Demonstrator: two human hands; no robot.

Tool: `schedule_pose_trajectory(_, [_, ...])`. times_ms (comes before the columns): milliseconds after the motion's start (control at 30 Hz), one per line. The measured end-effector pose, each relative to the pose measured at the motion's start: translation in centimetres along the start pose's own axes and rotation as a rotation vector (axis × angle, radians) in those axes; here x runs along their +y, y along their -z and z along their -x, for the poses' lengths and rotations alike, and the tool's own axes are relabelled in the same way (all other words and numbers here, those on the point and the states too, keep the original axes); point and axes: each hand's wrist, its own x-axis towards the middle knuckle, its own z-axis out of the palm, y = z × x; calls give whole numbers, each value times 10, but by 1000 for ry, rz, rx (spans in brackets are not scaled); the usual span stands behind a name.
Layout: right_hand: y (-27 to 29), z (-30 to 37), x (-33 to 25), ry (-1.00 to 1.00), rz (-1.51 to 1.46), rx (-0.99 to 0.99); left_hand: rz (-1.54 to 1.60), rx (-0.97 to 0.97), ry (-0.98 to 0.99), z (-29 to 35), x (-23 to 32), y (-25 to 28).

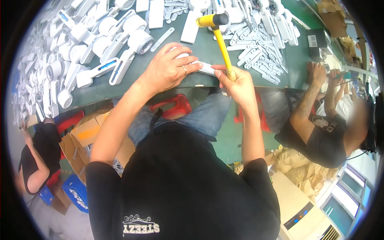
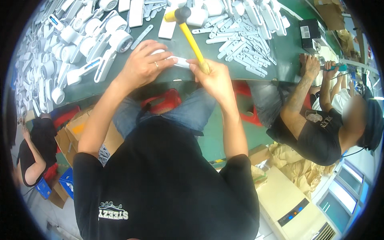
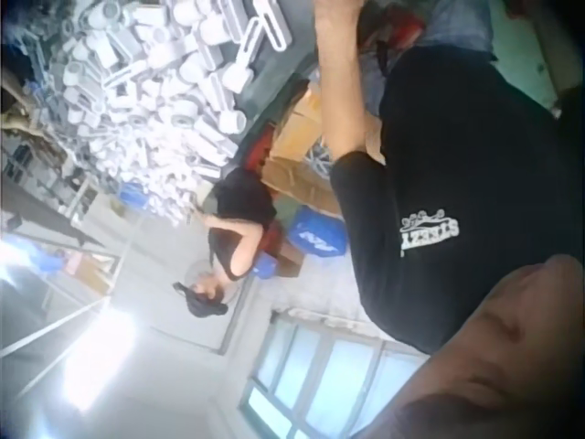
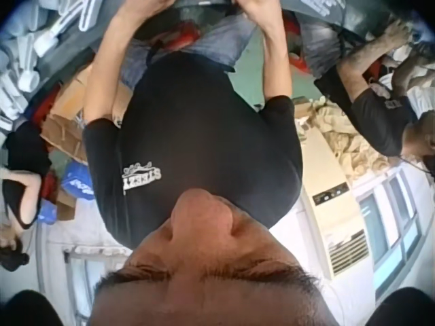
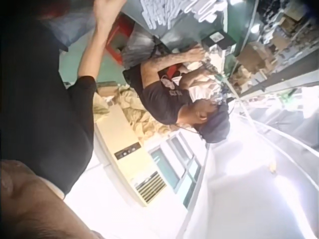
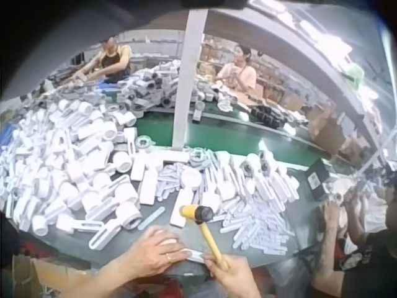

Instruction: Assembling plastic components by hammering metal brackets into them at a factory workstation.

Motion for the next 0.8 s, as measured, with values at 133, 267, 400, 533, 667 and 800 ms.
schedule_pose_trajectory(133, [-1, -2, -1, -138, -183, -4, -42, -23, 17, -2, 0, -3])
schedule_pose_trajectory(267, [2, -10, 7, -142, -231, -45, -62, -36, 25, -4, 1, -3])
schedule_pose_trajectory(400, [1, -10, 15, -211, -440, -93, -54, -38, 46, -4, 1, -4])
schedule_pose_trajectory(533, [-7, -2, 8, -197, -433, -33, -19, -63, 80, -6, 2, -1])
schedule_pose_trajectory(667, [-10, -5, 17, -203, -414, 16, 5, -80, 126, -9, 4, 2])
schedule_pose_trajectory(800, [-10, -7, 23, -201, -578, -65, -37, -90, 114, -7, 6, 1])
